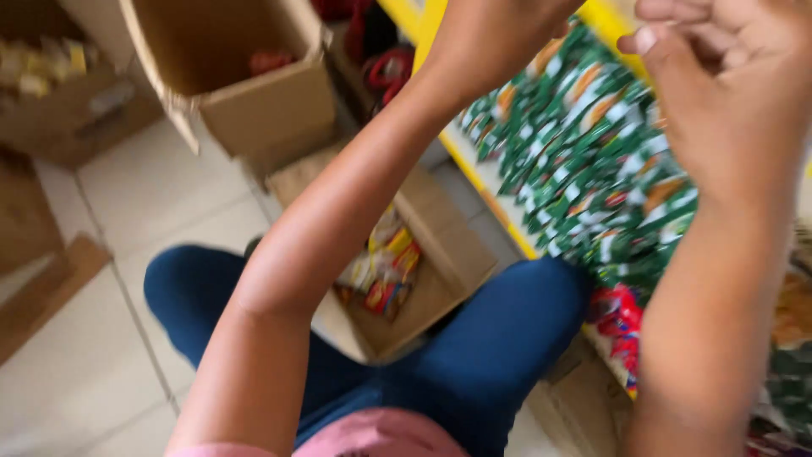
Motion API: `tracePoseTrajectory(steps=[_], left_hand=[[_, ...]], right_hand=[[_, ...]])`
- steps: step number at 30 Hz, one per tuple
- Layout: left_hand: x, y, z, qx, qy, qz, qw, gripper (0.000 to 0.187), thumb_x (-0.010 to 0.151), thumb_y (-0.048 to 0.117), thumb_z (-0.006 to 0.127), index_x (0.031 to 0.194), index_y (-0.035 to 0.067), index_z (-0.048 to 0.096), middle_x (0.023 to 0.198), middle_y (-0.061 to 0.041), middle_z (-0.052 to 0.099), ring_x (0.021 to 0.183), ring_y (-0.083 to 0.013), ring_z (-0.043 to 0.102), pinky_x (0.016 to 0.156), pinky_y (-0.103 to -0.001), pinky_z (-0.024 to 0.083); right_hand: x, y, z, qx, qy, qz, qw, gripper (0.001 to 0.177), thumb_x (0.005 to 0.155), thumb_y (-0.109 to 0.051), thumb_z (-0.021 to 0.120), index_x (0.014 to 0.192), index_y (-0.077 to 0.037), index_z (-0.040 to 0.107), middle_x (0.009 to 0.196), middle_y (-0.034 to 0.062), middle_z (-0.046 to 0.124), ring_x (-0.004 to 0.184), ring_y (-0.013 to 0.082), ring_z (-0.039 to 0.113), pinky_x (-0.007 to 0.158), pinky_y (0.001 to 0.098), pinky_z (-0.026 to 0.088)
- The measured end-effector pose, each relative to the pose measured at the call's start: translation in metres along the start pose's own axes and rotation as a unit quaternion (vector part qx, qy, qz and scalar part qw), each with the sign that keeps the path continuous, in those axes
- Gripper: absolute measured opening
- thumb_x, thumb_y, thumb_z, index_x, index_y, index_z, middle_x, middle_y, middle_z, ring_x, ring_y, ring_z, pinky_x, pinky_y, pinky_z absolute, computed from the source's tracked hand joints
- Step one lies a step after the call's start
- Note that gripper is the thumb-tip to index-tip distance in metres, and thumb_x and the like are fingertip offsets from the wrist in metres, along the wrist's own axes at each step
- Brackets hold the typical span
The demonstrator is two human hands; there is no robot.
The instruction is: Taking instant ramen packets from a cardboard box on the floor and organizing them neatly on a grocery store shelf.
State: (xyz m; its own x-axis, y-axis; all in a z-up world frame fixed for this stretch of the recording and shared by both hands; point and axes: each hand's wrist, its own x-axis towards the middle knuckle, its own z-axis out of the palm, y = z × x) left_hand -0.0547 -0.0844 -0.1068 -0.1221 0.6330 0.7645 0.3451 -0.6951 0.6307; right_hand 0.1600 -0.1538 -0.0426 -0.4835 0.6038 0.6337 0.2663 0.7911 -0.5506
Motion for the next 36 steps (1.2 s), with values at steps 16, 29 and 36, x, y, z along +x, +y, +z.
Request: tracePoseTrajectory(steps=[16, 29, 36], left_hand=[[-0.405, -0.302, -0.116, 0.041, 0.11, -0.563, 0.818, 0.027, 0.094, 0.025, 0.069, 0.101, 0.0, 0.077, 0.077, -0.007, 0.074, 0.064, -0.0144, 0.065, 0.059, -0.03, 0.052], [-0.623, -0.43, -0.025, 0.085, 0.095, -0.662, 0.739, 0.055, 0.107, 0.047, 0.044, 0.124, 0.002, 0.069, 0.115, -0.021, 0.073, 0.107, -0.0324, 0.067, 0.094, -0.042, 0.049], [-0.557, -0.393, -0.028, -0.02, 0.133, -0.722, 0.679, 0.071, 0.104, 0.06, 0.04, 0.138, 0.0, 0.057, 0.14, -0.025, 0.058, 0.134, -0.0352, 0.053, 0.111, -0.041, 0.038]], right_hand=[[-0.226, 0.283, 0.434, 0.137, -0.14, 0.319, 0.927, 0.03, 0.09, -0.001, 0.072, 0.12, -0.001, 0.074, 0.105, 0.0089, 0.078, 0.093, 0.0149, 0.072, 0.083, 0.0288, 0.057], [-0.372, 0.387, 0.585, -0.003, -0.047, 0.469, 0.882, 0.066, 0.067, -0.01, 0.091, 0.125, 0.001, 0.06, 0.109, 0.0184, 0.071, 0.098, 0.0275, 0.069, 0.083, 0.0355, 0.054], [-0.346, 0.356, 0.587, 0.125, 0.016, 0.542, 0.831, 0.071, 0.075, -0.019, 0.084, 0.133, 0.004, 0.051, 0.12, 0.0182, 0.068, 0.108, 0.0259, 0.071, 0.089, 0.0374, 0.059]])
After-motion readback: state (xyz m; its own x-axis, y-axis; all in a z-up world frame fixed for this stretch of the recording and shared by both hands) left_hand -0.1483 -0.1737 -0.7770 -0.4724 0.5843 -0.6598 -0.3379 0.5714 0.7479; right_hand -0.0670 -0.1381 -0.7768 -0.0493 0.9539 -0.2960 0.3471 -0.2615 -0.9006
